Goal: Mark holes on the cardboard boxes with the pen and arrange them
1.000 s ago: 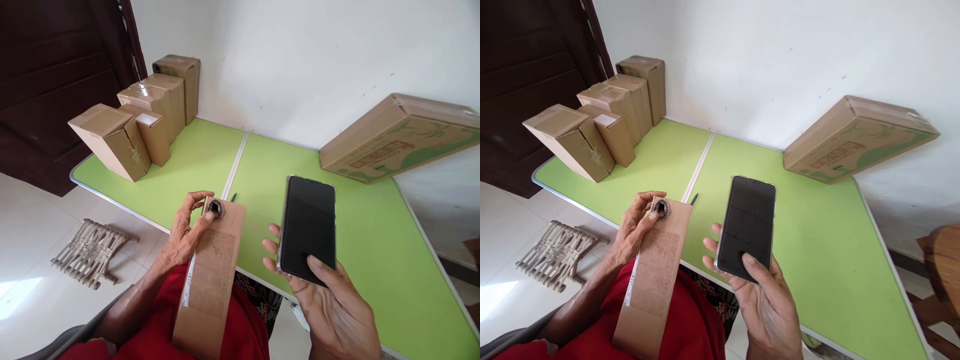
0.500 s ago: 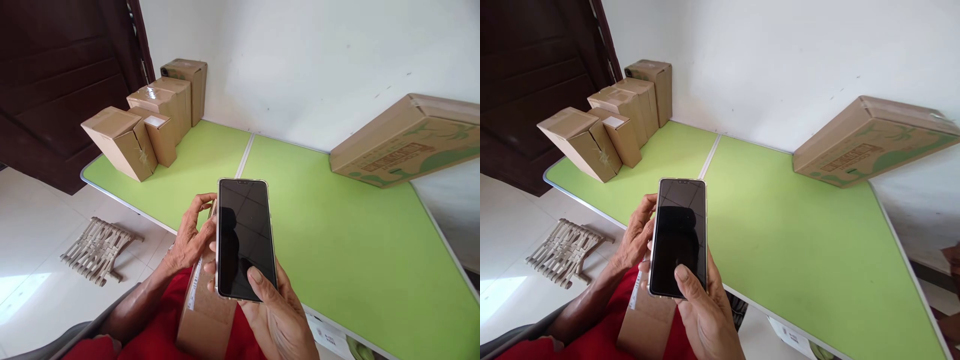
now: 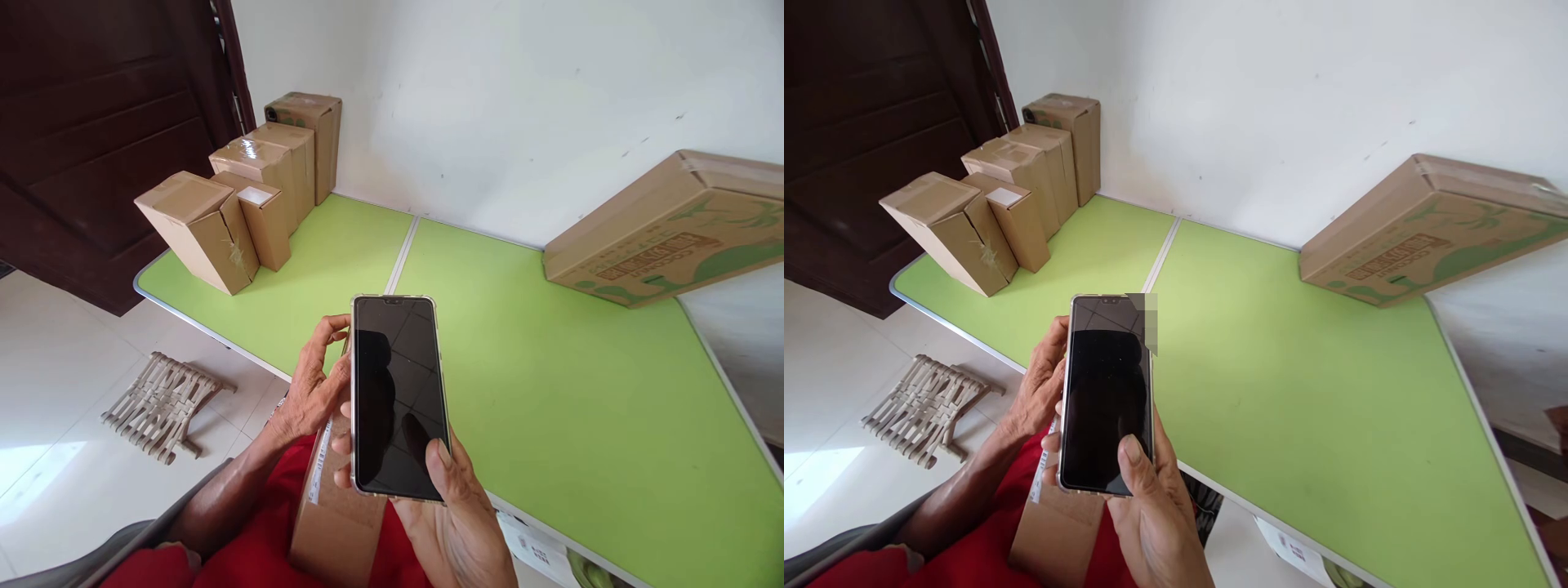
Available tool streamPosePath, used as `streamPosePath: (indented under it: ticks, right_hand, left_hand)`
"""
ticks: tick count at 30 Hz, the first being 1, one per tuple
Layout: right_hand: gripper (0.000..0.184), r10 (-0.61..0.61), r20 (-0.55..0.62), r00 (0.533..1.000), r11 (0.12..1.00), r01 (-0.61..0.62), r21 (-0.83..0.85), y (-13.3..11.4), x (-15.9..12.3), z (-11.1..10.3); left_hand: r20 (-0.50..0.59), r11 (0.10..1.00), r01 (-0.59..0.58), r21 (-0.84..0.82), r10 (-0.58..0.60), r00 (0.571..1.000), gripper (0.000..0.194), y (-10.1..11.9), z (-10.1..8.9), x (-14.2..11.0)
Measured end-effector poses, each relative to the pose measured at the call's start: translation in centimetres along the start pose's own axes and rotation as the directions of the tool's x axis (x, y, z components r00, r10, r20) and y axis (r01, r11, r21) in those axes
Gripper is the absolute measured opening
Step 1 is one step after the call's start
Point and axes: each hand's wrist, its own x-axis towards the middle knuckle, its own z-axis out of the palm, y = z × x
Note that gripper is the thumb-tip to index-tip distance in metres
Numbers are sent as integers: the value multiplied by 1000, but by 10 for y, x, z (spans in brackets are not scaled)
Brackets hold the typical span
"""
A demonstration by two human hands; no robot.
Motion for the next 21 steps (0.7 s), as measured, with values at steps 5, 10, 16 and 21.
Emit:
streamPosePath:
  ticks: [5,10,16,21]
  right_hand:
    - [62,5,13,1000,1000,-5,-1,1,-1,-2]
    - [56,4,46,999,999,-6,40,1,-1,-1]
    - [55,-30,38,999,998,27,55,3,2,-12]
    - [63,-15,69,997,999,13,35,6,2,-23]
  left_hand:
    - [2,1000,11,13,-11,1000,58,2,1,-1]
    - [-13,999,18,46,-17,1000,58,4,2,-1]
    - [4,999,19,46,-19,1000,54,0,1,0]
    - [15,999,19,40,-20,1000,56,3,3,1]
